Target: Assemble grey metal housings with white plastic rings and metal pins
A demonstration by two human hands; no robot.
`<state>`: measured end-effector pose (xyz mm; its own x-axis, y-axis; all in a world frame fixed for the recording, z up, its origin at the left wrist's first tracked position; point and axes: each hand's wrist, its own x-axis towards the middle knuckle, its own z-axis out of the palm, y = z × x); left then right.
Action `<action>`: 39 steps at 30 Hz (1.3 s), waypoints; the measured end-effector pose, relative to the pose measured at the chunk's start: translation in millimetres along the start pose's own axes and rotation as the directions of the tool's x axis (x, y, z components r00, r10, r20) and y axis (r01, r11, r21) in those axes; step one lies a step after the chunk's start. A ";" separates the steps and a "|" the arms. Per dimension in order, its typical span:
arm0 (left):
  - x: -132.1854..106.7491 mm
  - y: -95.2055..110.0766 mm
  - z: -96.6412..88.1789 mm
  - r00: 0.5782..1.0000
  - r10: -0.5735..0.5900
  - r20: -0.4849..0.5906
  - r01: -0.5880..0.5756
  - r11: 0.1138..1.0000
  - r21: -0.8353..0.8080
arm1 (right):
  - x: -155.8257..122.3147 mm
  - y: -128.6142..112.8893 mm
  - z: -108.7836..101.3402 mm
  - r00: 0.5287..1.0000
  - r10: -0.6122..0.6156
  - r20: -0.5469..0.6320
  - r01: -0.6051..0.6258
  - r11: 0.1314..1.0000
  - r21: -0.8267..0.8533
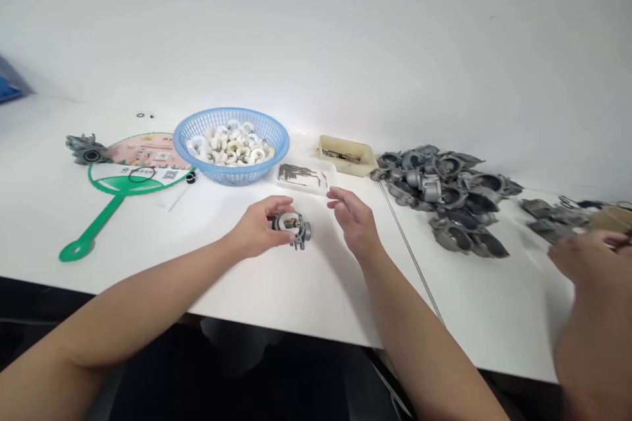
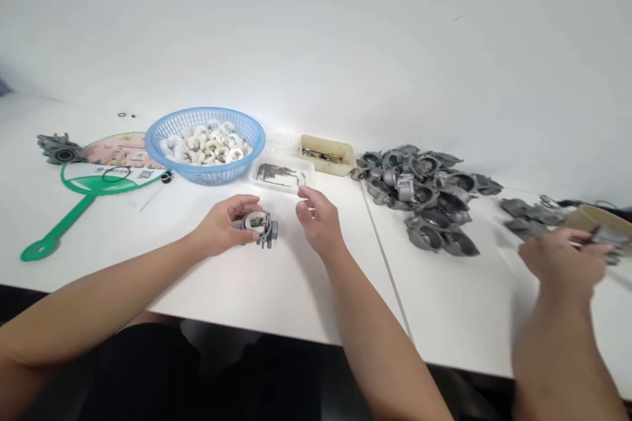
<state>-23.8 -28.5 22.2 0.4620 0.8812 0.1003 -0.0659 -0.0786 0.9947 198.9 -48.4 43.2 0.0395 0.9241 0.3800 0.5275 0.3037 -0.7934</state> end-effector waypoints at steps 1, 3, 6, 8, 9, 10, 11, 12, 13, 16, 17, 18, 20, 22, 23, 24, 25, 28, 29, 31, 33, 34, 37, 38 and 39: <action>0.2 0.1 0.5 1.000 -0.009 0.000 0.009 1.000 0.010 | 0.1 0.5 -0.5 1.000 0.015 -0.008 -0.015 1.000 -0.001; -0.2 0.5 1.3 1.000 -0.023 0.000 0.023 1.000 0.013 | -0.4 -0.1 -0.7 0.998 0.049 -0.035 -0.049 0.999 0.006; -1.1 1.3 2.3 1.000 -0.025 0.004 0.025 1.000 -0.004 | -2.1 -4.4 -0.4 0.994 0.088 -0.071 -0.085 0.996 0.041; -1.3 2.1 2.9 1.000 -0.025 0.003 0.025 0.999 -0.019 | -2.8 -7.8 0.2 0.992 0.101 -0.082 -0.096 0.994 0.061; -1.3 2.5 3.2 1.000 -0.027 0.001 0.027 0.999 -0.026 | -2.9 -9.2 0.6 0.990 0.107 -0.086 -0.102 0.992 0.069; -1.1 3.0 3.5 1.000 -0.028 -0.003 0.028 0.999 -0.030 | -2.8 -10.3 1.1 0.989 0.115 -0.093 -0.108 0.991 0.076; -0.9 3.5 3.9 1.000 -0.030 -0.004 0.030 0.999 -0.031 | -2.3 -11.0 1.7 0.987 0.124 -0.103 -0.117 0.990 0.078; -0.6 4.0 4.2 1.000 -0.030 -0.004 0.030 0.999 -0.031 | -1.7 -11.4 2.2 0.984 0.135 -0.114 -0.127 0.989 0.074; -0.3 4.5 4.6 1.000 -0.031 -0.003 0.031 0.999 -0.029 | -0.7 -11.6 2.6 0.981 0.148 -0.124 -0.140 0.988 0.065; 0.6 5.4 5.8 0.999 -0.046 -0.002 0.046 0.999 -0.026 | 4.0 -12.2 1.0 0.973 0.178 -0.146 -0.180 0.984 0.000; 0.8 5.4 6.1 0.999 -0.050 -0.005 0.049 0.998 -0.027 | 6.7 -12.6 -0.7 0.972 0.182 -0.151 -0.188 0.982 -0.028; 1.0 5.2 6.5 0.999 -0.050 -0.009 0.050 0.998 -0.027 | 10.3 -13.1 -3.1 0.971 0.182 -0.157 -0.194 0.979 -0.063; 1.3 4.5 7.1 0.999 -0.041 -0.010 0.041 0.999 -0.028 | 20.9 -13.6 -9.2 0.973 0.178 -0.147 -0.208 0.952 -0.226; 1.6 4.0 7.4 1.000 -0.027 -0.003 0.027 0.999 -0.025 | 37.1 -12.3 -15.3 0.976 0.185 -0.116 -0.217 0.875 -0.433; 1.8 4.0 7.4 1.000 -0.022 0.000 0.022 1.000 -0.020 | 47.0 -10.8 -17.7 0.976 0.197 -0.098 -0.219 0.826 -0.520; 2.0 4.3 7.2 1.000 -0.019 0.003 0.020 1.000 -0.012 | 57.9 -8.6 -19.2 0.974 0.212 -0.080 -0.218 0.780 -0.587; 2.3 4.7 7.0 1.000 -0.018 0.003 0.018 1.000 0.000 | 69.2 -5.9 -19.8 0.972 0.228 -0.062 -0.215 0.743 -0.634; 3.1 6.2 6.1 1.000 -0.020 0.007 0.020 0.999 0.038 | 101.4 2.6 -15.2 0.963 0.270 0.018 -0.161 0.626 -0.763; 3.4 6.5 5.9 1.000 -0.021 0.009 0.020 0.999 0.047 | 110.4 4.8 -12.0 0.958 0.282 0.053 -0.127 0.583 -0.802; 3.9 7.0 5.6 1.000 -0.021 0.008 0.020 0.998 0.055 | 125.4 7.8 -4.1 0.944 0.306 0.125 -0.051 0.506 -0.861; 4.3 7.4 5.4 1.000 -0.022 0.006 0.021 0.998 0.054 | 136.9 9.1 4.7 0.928 0.327 0.181 0.019 0.442 -0.897; 4.4 7.9 5.2 1.000 -0.022 0.005 0.022 0.998 0.056 | 141.7 9.5 9.3 0.920 0.334 0.204 0.050 0.416 -0.908; 4.4 10.0 3.9 1.000 -0.024 0.017 0.023 0.997 0.072 | 152.8 10.5 23.6 0.899 0.342 0.273 0.139 0.369 -0.919; 4.3 10.8 3.4 1.000 -0.024 0.020 0.023 0.997 0.080 | 155.5 10.9 28.3 0.893 0.337 0.298 0.168 0.364 -0.916; 4.3 11.5 2.9 1.000 -0.023 0.020 0.022 0.996 0.087 | 157.6 11.4 32.7 0.888 0.330 0.321 0.195 0.362 -0.911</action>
<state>-20.0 -27.0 34.1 0.4812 0.8732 0.0773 0.0209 -0.0996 0.9948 183.4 108.2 78.5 -0.0637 0.9950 -0.0768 0.9723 0.0793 0.2200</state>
